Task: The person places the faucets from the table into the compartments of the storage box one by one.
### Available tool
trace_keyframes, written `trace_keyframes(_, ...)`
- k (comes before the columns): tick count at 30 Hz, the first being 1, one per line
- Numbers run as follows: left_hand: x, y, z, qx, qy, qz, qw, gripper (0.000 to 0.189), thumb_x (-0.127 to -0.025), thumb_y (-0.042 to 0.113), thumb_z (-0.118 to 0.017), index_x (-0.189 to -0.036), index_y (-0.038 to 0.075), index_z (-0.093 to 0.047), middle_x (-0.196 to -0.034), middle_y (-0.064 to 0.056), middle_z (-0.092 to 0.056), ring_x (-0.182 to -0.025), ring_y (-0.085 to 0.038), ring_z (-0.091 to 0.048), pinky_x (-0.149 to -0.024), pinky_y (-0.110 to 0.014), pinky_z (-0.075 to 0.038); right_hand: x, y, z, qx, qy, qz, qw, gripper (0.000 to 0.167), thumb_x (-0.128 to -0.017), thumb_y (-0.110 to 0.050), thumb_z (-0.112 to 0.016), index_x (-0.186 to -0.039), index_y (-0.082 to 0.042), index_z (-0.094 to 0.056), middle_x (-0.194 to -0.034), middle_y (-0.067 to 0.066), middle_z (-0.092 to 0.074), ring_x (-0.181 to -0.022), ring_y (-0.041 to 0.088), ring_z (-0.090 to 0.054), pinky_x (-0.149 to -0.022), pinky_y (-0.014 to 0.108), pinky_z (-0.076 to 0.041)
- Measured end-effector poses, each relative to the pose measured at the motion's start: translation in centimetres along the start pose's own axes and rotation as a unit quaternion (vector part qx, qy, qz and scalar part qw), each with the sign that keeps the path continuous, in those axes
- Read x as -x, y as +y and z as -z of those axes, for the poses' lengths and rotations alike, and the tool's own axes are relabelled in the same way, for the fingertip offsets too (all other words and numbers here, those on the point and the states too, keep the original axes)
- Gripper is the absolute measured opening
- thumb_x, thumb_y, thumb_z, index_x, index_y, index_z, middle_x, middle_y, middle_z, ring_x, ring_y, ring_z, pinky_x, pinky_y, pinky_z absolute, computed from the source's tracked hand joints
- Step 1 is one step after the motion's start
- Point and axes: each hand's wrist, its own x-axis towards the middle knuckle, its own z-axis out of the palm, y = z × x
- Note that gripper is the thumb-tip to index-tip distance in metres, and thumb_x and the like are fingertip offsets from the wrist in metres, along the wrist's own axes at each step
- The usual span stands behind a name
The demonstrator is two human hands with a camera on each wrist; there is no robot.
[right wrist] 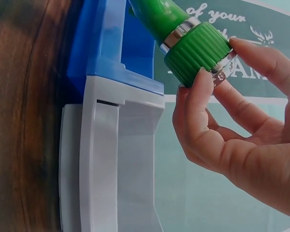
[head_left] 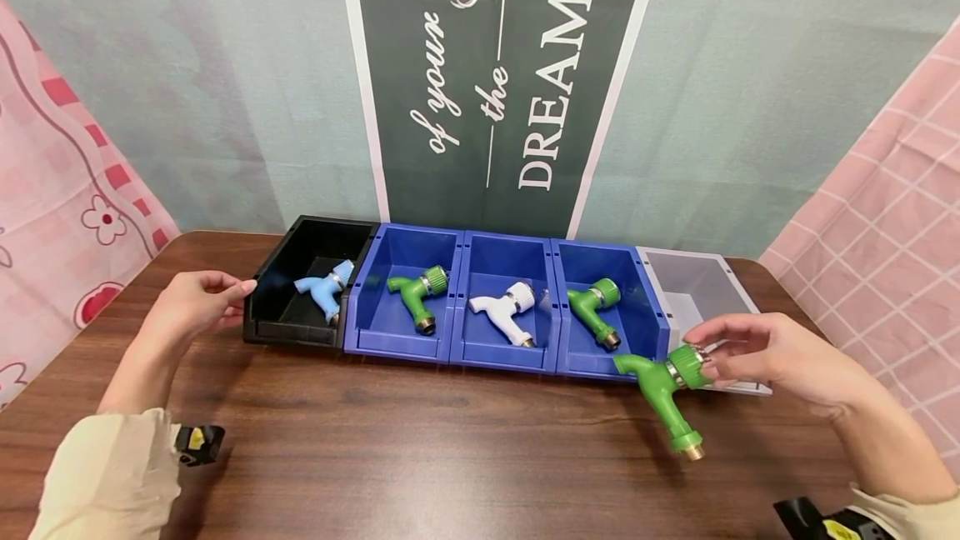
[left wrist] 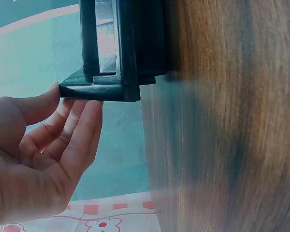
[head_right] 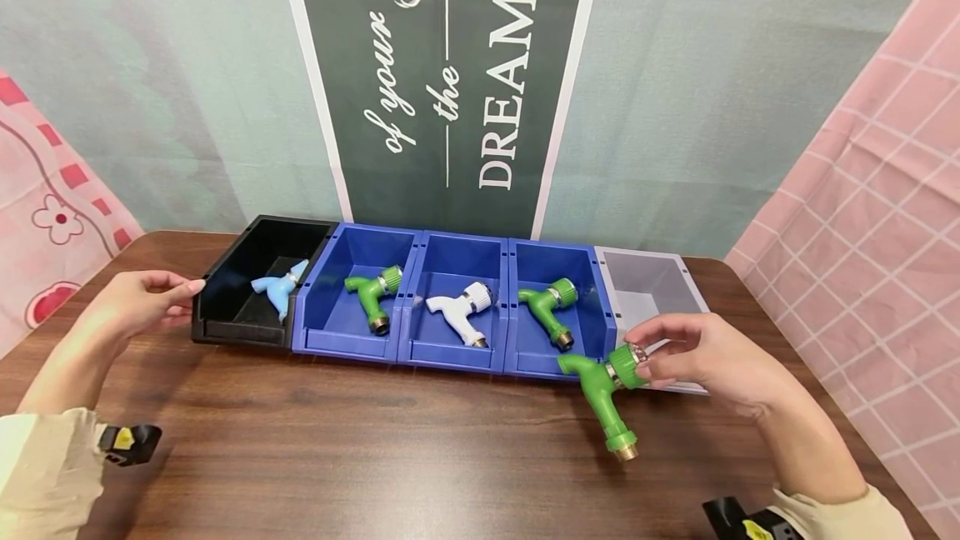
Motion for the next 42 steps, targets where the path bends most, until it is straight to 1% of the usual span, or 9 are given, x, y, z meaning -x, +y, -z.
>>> trace_keyframes(8,-0.1,-0.2,0.0,0.007,0.001,-0.001,1.0000,0.046,-0.093,0.027,-0.053,-0.109,-0.016,-0.049,-0.074,-0.003,-0.056,-0.067,-0.012,-0.057,-0.067,-0.031,-0.055,0.3,0.0,0.9,0.016,0.000,0.005,0.9999,0.039,-0.084,0.017,-0.047,-0.112,-0.007,-0.061,-0.099,0.006,-0.065,-0.086,0.017,-0.064,-0.072,0.034,-0.053)
trace_keyframes(18,0.0,0.0,0.0,0.000,0.002,-0.001,1.0000,0.043,-0.093,0.025,-0.052,-0.106,-0.016,-0.050,-0.074,-0.003,-0.056,-0.066,-0.011,-0.056,-0.064,-0.029,-0.055,0.7,0.2,2.1,-0.021,-0.017,0.022,0.9994,0.044,-0.084,0.022,-0.042,-0.115,-0.004,-0.059,-0.100,0.010,-0.065,-0.086,0.018,-0.063,-0.071,0.033,-0.053)
trace_keyframes(24,0.2,0.1,-0.1,-0.003,0.007,-0.002,1.0000,0.042,-0.094,0.024,-0.052,-0.106,-0.016,-0.050,-0.073,-0.002,-0.056,-0.066,-0.010,-0.056,-0.064,-0.029,-0.055,1.0,0.2,2.7,-0.020,-0.009,0.010,0.9997,0.044,-0.085,0.021,-0.041,-0.116,-0.004,-0.059,-0.099,0.009,-0.065,-0.086,0.018,-0.063,-0.070,0.033,-0.054)
trace_keyframes(32,0.2,0.1,-0.2,-0.003,0.007,-0.005,1.0000,0.043,-0.093,0.026,-0.052,-0.105,-0.016,-0.051,-0.074,-0.001,-0.056,-0.066,-0.008,-0.056,-0.064,-0.028,-0.054,1.2,0.2,3.5,-0.040,-0.023,-0.001,0.9989,0.045,-0.086,0.020,-0.038,-0.116,-0.006,-0.059,-0.099,0.010,-0.066,-0.087,0.018,-0.063,-0.070,0.032,-0.054)
trace_keyframes(36,0.2,0.1,-0.2,-0.002,0.006,-0.005,1.0000,0.043,-0.093,0.026,-0.052,-0.105,-0.015,-0.051,-0.075,-0.002,-0.056,-0.066,-0.009,-0.056,-0.065,-0.027,-0.054,1.3,0.1,4.0,-0.047,-0.034,0.001,0.9983,0.047,-0.086,0.021,-0.037,-0.117,-0.006,-0.058,-0.101,0.010,-0.065,-0.088,0.017,-0.063,-0.071,0.032,-0.053)
trace_keyframes(42,0.2,0.1,-0.1,-0.003,0.007,-0.004,1.0000,0.044,-0.093,0.027,-0.052,-0.106,-0.015,-0.051,-0.076,-0.002,-0.056,-0.066,-0.009,-0.056,-0.065,-0.028,-0.054,1.4,-0.3,4.8,-0.047,-0.022,-0.008,0.9986,0.046,-0.087,0.021,-0.038,-0.117,-0.006,-0.059,-0.102,0.009,-0.065,-0.087,0.018,-0.063,-0.070,0.031,-0.054)
